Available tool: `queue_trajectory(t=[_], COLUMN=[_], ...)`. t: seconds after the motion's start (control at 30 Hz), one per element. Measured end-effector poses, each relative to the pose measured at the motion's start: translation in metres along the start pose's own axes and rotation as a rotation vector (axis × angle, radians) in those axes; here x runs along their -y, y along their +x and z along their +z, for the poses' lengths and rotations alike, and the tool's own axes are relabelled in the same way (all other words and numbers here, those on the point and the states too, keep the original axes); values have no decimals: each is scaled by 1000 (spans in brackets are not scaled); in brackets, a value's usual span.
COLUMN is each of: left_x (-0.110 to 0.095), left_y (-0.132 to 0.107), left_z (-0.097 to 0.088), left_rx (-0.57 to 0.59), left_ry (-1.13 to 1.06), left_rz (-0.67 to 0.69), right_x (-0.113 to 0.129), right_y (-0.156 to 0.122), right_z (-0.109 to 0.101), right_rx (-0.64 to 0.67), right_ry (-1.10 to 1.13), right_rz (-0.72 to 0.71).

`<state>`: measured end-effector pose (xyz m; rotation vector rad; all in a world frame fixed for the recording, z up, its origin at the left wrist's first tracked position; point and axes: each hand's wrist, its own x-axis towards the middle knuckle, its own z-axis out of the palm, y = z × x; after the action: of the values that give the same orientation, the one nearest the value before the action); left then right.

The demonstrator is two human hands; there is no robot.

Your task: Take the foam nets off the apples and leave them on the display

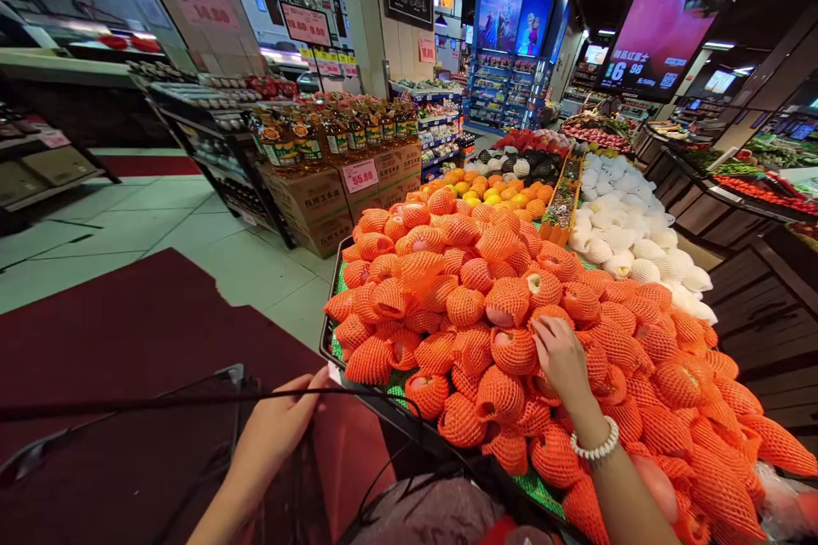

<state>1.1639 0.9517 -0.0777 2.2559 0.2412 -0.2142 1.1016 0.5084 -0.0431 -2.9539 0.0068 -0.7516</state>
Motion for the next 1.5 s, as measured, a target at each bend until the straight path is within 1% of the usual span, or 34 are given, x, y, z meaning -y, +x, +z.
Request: queue_trajectory(t=[0.07, 0.1, 0.13, 0.2, 0.27, 0.33, 0.37, 0.4, 0.43, 0.47, 0.53, 0.57, 0.63, 0.7, 0.73, 0.8, 0.87, 0.9, 0.93, 0.97, 1.0, 1.03, 1.07, 1.1, 1.13, 1.17, 1.2, 1.23, 1.27, 1.33, 1.4, 1.43, 1.5], left_x=[19, 25, 27, 25, 16, 2, -6, -15, -25, -34, -50, -57, -65, -68, -70, -75, -83, -88, -93, -98, -102, -106, -109, -112, -115, -117, -118, -119, -118, -115, -109, -107, -103], left_y=[4, 4, 4, 3, 2, 3, 3, 3, 2, 1, -5, -8, -15, -21, -23, -24, -24, -24, -25, -27, -31, -38, -46, -55, -65, -76, -85, -93, -99, -107, -110, -111, -111], left_z=[-8, -12, -15, -18, -13, -2, 5, 13, 21, 28, 40, 45, 52, 58, 62, 70, 80, 86, 92, 99, 107, 114, 121, 127, 133, 137, 141, 143, 146, 149, 152, 154, 156], left_rx=[12, 17, 18, 4, -9, -15, 9, 53, 123, 223, 408, 467, 519, 543, 574, 661, 723, 720, 693, 657, 635, 643, 696, 798, 926, 1044, 1116, 1139, 1118, 1011, 915, 863, 734], left_ry=[20, 33, 44, 74, 69, -17, -93, -175, -254, -324, -401, -415, -426, -429, -429, -444, -473, -492, -512, -534, -557, -582, -618, -663, -722, -810, -882, -931, -955, -930, -896, -867, -769], left_rz=[-129, -183, -209, -236, -207, -96, -39, 13, 38, 35, 27, 36, 83, 125, 143, 189, 250, 276, 296, 310, 326, 351, 390, 434, 471, 494, 490, 478, 467, 469, 499, 507, 502], right_x=[-9, -14, -18, -25, -30, -33, -33, -33, -32, -31, -29, -28, -30, -35, -38, -38, -29, -19, -7, 8, 23, 39, 53, 66, 75, 81, 84, 84, 82, 76, 71, 70, 72], right_y=[9, 14, 19, 26, 30, 33, 34, 34, 33, 31, 26, 22, 14, 6, 3, -3, -11, -17, -24, -33, -44, -55, -67, -79, -90, -99, -107, -112, -116, -117, -115, -113, -111], right_z=[0, 0, -1, -3, -5, -7, -8, -8, -8, -7, -3, -1, 2, 4, 4, 2, -2, -4, -6, -7, -7, -6, -4, -1, 2, 6, 9, 11, 13, 14, 14, 15, 15], right_rx=[11, 30, 58, 122, 179, 237, 268, 294, 311, 315, 285, 257, 204, 162, 135, 39, -152, -270, -381, -469, -507, -470, -418, -312, -207, -114, -46, -14, -13, -50, -56, -66, -121], right_ry=[-12, -11, -1, 33, 63, 78, 75, 56, 14, -50, -195, -251, -294, -271, -249, -180, -59, 35, 157, 310, 485, 671, 822, 956, 1060, 1099, 1086, 1027, 940, 795, 760, 766, 766], right_rz=[82, 127, 167, 231, 279, 282, 257, 220, 186, 160, 136, 131, 104, 77, 74, 107, 207, 282, 359, 438, 519, 553, 570, 540, 492, 454, 427, 414, 406, 360, 282, 267, 321])
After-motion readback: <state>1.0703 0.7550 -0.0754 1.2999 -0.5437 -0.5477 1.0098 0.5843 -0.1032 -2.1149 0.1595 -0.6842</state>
